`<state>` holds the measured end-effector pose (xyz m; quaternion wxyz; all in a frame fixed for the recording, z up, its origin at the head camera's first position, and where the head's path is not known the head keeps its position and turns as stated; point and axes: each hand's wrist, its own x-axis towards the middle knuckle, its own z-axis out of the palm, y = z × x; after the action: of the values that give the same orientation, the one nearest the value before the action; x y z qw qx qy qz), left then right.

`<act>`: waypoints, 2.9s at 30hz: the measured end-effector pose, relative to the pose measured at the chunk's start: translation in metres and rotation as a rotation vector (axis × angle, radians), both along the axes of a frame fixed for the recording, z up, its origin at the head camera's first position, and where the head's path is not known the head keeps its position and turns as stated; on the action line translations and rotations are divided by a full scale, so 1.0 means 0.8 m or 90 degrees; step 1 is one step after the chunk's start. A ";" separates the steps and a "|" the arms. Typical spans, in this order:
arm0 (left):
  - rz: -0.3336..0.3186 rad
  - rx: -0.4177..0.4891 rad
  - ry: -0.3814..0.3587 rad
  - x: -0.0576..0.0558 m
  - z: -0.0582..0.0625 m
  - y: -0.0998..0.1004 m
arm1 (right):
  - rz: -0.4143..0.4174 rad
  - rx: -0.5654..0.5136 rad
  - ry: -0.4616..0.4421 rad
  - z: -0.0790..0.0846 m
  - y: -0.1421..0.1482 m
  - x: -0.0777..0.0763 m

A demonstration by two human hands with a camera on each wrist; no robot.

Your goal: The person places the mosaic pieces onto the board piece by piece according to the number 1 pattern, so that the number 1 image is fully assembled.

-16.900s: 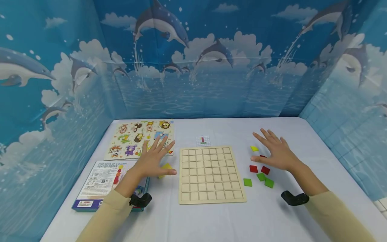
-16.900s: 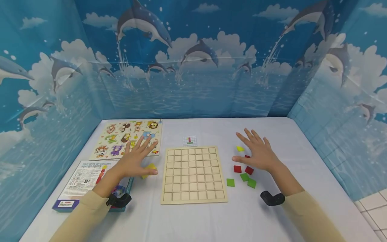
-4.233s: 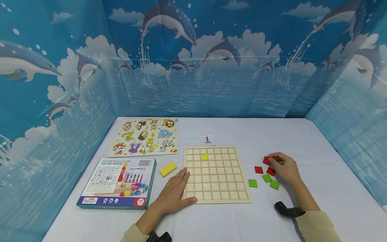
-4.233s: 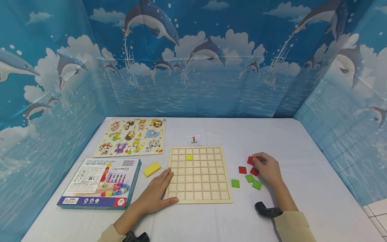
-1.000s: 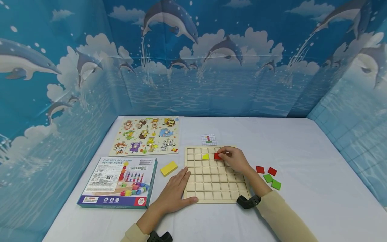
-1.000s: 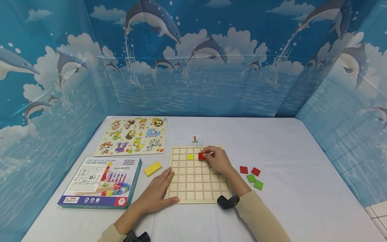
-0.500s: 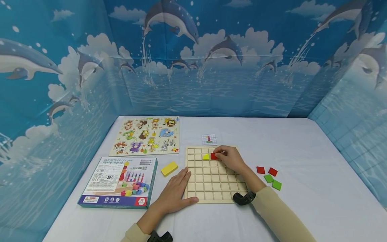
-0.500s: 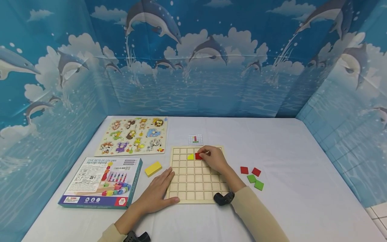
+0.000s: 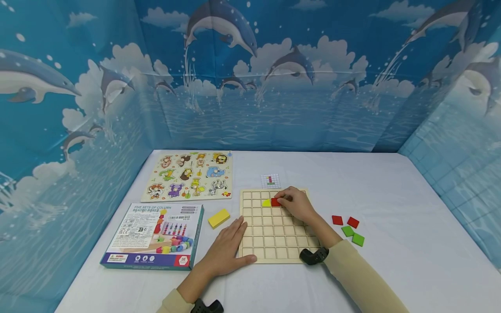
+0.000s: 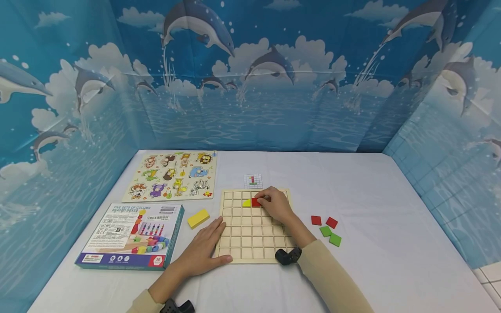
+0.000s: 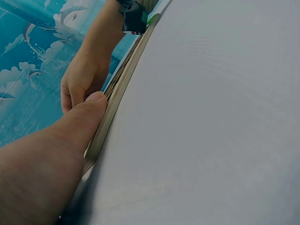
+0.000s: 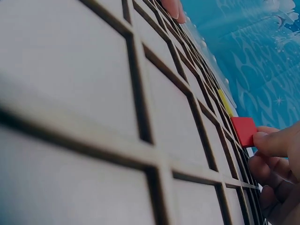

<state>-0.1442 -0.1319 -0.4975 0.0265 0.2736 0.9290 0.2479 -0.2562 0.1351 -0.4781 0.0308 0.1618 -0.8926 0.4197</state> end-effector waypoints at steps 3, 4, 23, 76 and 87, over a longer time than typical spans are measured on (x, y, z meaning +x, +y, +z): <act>0.000 -0.004 -0.001 0.000 -0.001 0.000 | 0.000 0.014 0.007 -0.002 -0.001 -0.001; 0.001 -0.005 -0.002 0.000 -0.001 0.000 | 0.002 0.016 0.008 -0.002 -0.001 -0.001; 0.007 -0.010 -0.009 -0.001 -0.002 0.000 | -0.002 0.048 0.002 -0.004 -0.003 -0.002; -0.001 -0.009 -0.005 0.000 -0.002 0.000 | -0.131 0.019 -0.049 0.026 0.110 0.055; -0.002 -0.011 -0.006 0.000 -0.003 -0.001 | -0.172 0.021 -0.049 0.021 0.144 0.067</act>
<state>-0.1441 -0.1330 -0.5000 0.0334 0.2734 0.9307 0.2408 -0.2023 0.2501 -0.4610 0.0500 0.0240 -0.9135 0.4030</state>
